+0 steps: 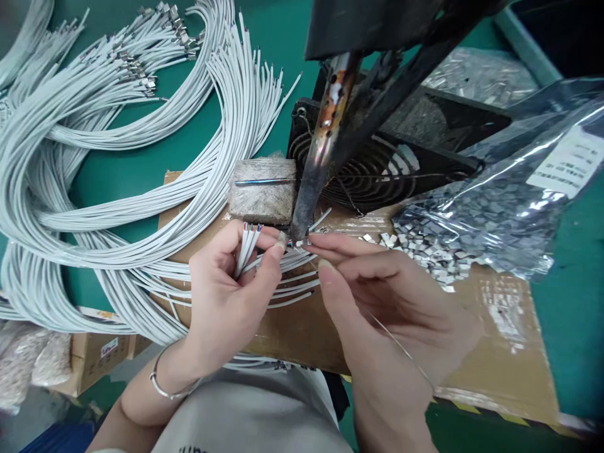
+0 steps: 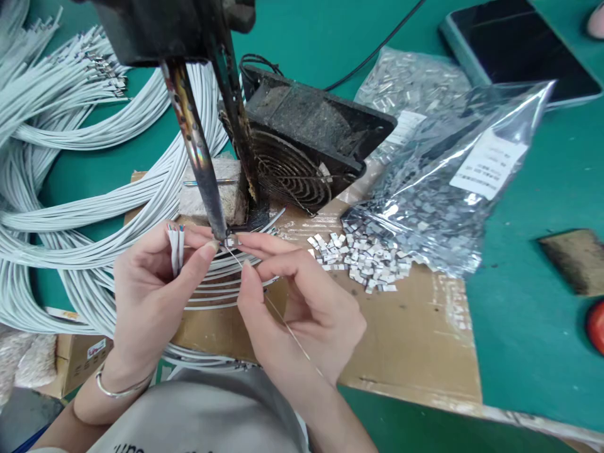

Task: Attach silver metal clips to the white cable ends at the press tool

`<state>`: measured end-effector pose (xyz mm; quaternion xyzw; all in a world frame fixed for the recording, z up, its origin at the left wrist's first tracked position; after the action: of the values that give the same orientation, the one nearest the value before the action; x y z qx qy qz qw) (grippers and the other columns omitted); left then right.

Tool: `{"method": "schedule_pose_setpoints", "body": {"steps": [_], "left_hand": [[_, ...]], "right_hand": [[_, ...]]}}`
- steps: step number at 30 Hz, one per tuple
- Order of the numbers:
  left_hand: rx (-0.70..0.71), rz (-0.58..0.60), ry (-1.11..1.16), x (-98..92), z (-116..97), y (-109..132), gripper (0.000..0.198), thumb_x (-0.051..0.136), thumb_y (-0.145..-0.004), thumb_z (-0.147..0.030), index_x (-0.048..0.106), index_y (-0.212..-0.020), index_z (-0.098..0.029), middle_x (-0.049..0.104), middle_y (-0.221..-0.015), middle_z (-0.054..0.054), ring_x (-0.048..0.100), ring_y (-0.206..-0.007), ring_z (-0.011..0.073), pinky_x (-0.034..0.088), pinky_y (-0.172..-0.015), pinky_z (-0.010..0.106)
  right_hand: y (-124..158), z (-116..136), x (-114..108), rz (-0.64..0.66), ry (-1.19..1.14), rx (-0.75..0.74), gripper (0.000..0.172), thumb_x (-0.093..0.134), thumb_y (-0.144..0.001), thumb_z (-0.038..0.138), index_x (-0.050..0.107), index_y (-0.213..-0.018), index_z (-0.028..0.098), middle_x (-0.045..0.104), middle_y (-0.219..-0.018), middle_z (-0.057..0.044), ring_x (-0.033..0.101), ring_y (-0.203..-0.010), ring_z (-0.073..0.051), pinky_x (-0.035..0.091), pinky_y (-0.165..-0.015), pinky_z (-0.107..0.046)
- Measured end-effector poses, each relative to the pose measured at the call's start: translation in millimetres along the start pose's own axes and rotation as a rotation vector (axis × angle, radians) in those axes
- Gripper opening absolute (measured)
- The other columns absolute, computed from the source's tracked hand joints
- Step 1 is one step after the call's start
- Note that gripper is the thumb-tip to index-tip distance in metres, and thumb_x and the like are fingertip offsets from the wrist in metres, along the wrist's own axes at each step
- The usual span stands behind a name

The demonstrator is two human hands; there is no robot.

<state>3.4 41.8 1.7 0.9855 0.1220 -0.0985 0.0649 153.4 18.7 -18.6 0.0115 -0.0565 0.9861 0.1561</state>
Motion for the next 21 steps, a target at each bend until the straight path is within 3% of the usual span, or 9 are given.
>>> {"method": "schedule_pose_setpoints", "body": {"steps": [6, 21], "left_hand": [[0.041, 0.016, 0.015, -0.5, 0.8, 0.4, 0.014, 0.078, -0.085, -0.009, 0.074, -0.077, -0.019, 0.079, -0.084, 0.0, 0.071, -0.072, 0.0122, 0.055, -0.064, 0.02], [0.04, 0.0, -0.005, 0.1, -0.1, 0.0, 0.014, 0.079, -0.084, -0.01, 0.073, -0.076, -0.019, 0.079, -0.084, 0.0, 0.071, -0.077, 0.0126, 0.055, -0.065, 0.019]], "right_hand": [[0.0, 0.8, 0.3, -0.002, 0.009, -0.011, 0.022, 0.074, -0.089, 0.001, 0.072, -0.083, 0.022, 0.085, -0.108, 0.0, 0.081, -0.098, -0.012, 0.064, -0.092, -0.021], [0.4, 0.1, 0.5, -0.003, -0.003, -0.025, 0.022, 0.074, -0.09, 0.002, 0.072, -0.084, 0.022, 0.084, -0.109, -0.001, 0.081, -0.099, -0.013, 0.065, -0.091, -0.022]]}}
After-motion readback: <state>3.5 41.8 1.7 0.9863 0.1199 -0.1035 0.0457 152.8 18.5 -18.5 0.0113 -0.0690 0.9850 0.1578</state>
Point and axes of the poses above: each hand's wrist, its own y-axis away from the middle knuckle, its own x-axis out of the palm, z = x × y, the point moved 4 cm from there along -y, towards the middle knuckle
